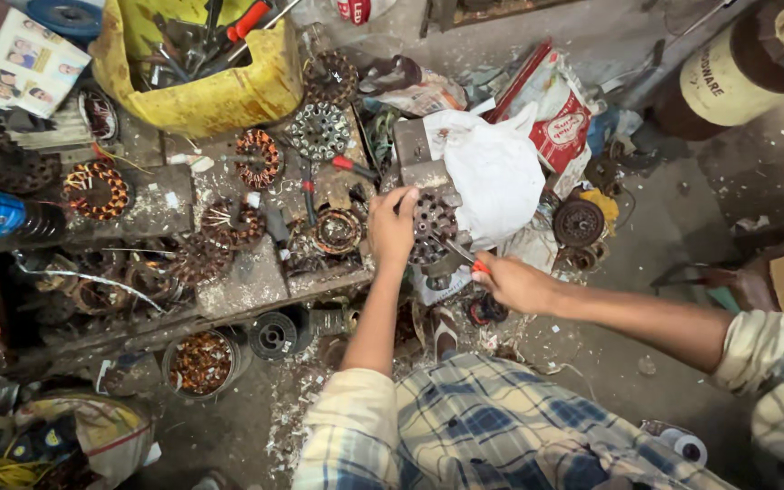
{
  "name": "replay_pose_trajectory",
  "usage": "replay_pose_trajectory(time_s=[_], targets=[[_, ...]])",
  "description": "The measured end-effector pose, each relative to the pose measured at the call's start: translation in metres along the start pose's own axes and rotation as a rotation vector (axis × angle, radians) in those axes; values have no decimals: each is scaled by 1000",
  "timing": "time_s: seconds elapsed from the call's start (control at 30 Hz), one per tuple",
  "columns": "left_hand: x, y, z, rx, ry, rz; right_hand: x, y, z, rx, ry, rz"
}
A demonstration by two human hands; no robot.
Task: The person uses pliers to pull and remove copper wire coils from a metal stator component clamped in a vise. The person repeatedly grips and pulls the wire loops, detaching them from the component's slots.
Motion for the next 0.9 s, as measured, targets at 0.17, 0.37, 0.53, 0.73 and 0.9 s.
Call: replay_pose_trajectory(time_s=[0.17, 0.37, 0.53, 0.73, 0.9], targets=[[5, 1, 11, 57, -47, -13, -5, 22, -38, -650, 320, 365], [9, 3, 12, 71, -62, 11, -18, 3, -22, -121, 28, 394], [7, 0, 0, 101, -70, 8, -54, -59, -70, -174, 522, 460], [2, 1, -9, 126, 123, -57, 38, -193, -24, -128, 151, -194], [-3, 7, 3, 150, 0, -6, 53, -233, 61, -258, -277, -429]])
Point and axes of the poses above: each hand's wrist, its own x-axis towards the middle knuckle, its own y-axis out of the back of the hand, z = x × y, the point moved 9 cm from there along x, towards the middle knuckle, and after that the axes turned 15 degrees about -z, right-handed, at the moved point
